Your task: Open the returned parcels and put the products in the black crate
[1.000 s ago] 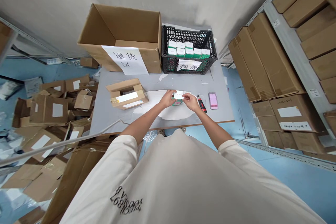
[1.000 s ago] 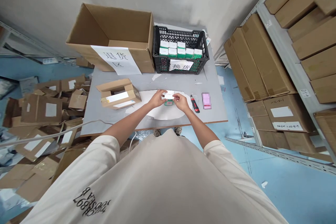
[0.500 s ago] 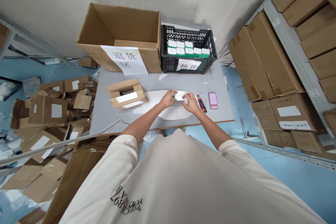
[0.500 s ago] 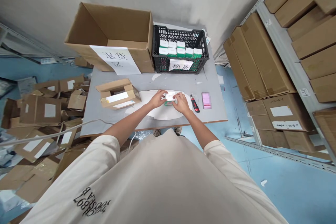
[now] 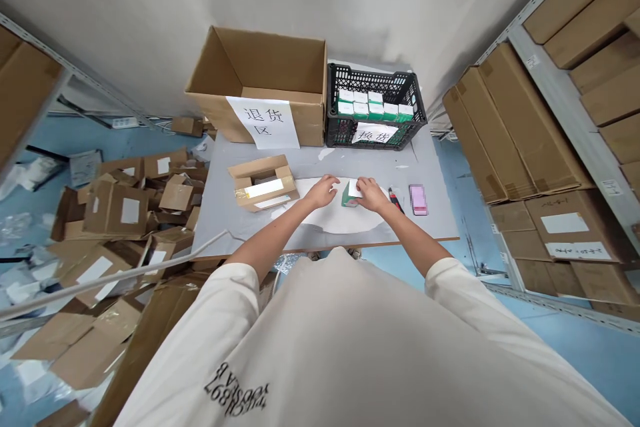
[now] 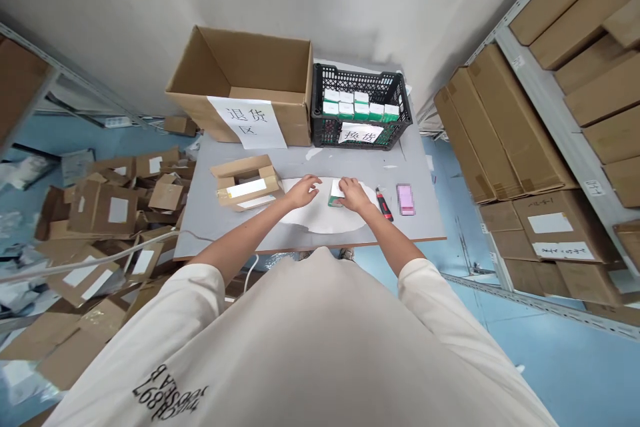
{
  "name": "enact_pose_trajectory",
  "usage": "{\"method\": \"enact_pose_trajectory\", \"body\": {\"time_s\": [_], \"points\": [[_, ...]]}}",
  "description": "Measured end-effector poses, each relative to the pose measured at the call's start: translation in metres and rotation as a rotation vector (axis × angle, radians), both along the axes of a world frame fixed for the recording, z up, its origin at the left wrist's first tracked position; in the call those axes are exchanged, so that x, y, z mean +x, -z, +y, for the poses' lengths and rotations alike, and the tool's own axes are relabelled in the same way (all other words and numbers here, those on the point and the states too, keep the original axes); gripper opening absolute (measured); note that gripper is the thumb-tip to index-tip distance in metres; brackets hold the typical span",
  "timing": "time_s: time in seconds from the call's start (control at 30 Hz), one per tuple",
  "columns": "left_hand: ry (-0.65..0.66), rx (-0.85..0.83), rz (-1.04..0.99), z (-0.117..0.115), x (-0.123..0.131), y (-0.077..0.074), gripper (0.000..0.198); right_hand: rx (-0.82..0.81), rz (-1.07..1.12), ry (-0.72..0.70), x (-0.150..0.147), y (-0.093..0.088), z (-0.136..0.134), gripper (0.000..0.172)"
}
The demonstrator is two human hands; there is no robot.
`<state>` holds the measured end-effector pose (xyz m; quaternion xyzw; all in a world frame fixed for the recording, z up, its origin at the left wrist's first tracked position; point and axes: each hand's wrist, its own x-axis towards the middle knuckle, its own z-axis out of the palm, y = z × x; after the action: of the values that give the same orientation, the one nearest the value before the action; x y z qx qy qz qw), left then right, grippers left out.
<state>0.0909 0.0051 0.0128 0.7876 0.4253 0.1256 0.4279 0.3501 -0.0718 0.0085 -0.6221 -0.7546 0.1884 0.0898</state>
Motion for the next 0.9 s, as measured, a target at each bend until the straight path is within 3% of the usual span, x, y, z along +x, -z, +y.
{"method": "enact_pose_trajectory", "body": {"time_s": [0.17,0.3,0.53,0.63,0.77,0.9], "points": [[0.005,-0.01,-0.045,0.011,-0.01,-0.004,0.036,0.031,0.008,0.077,0.005,-0.021,-0.009,0.044],[0.008,-0.024,-0.092,0.017,-0.003,-0.005,0.033,0.169,0.058,0.151,0.037,-0.063,-0.004,0.043],[0.019,-0.014,-0.132,0.031,0.027,-0.007,0.037,0.508,0.017,0.176,0.131,-0.17,0.06,0.046],[0.006,-0.002,-0.14,0.043,0.042,-0.012,0.038,0.616,-0.005,0.175,0.166,-0.199,0.101,0.05],[-0.025,0.005,-0.138,0.06,0.062,-0.018,0.038,0.689,0.002,0.169,0.207,-0.205,0.164,0.054],[-0.072,-0.004,-0.103,0.072,0.079,-0.015,0.037,0.668,0.047,0.185,0.236,-0.186,0.228,0.059]]}}
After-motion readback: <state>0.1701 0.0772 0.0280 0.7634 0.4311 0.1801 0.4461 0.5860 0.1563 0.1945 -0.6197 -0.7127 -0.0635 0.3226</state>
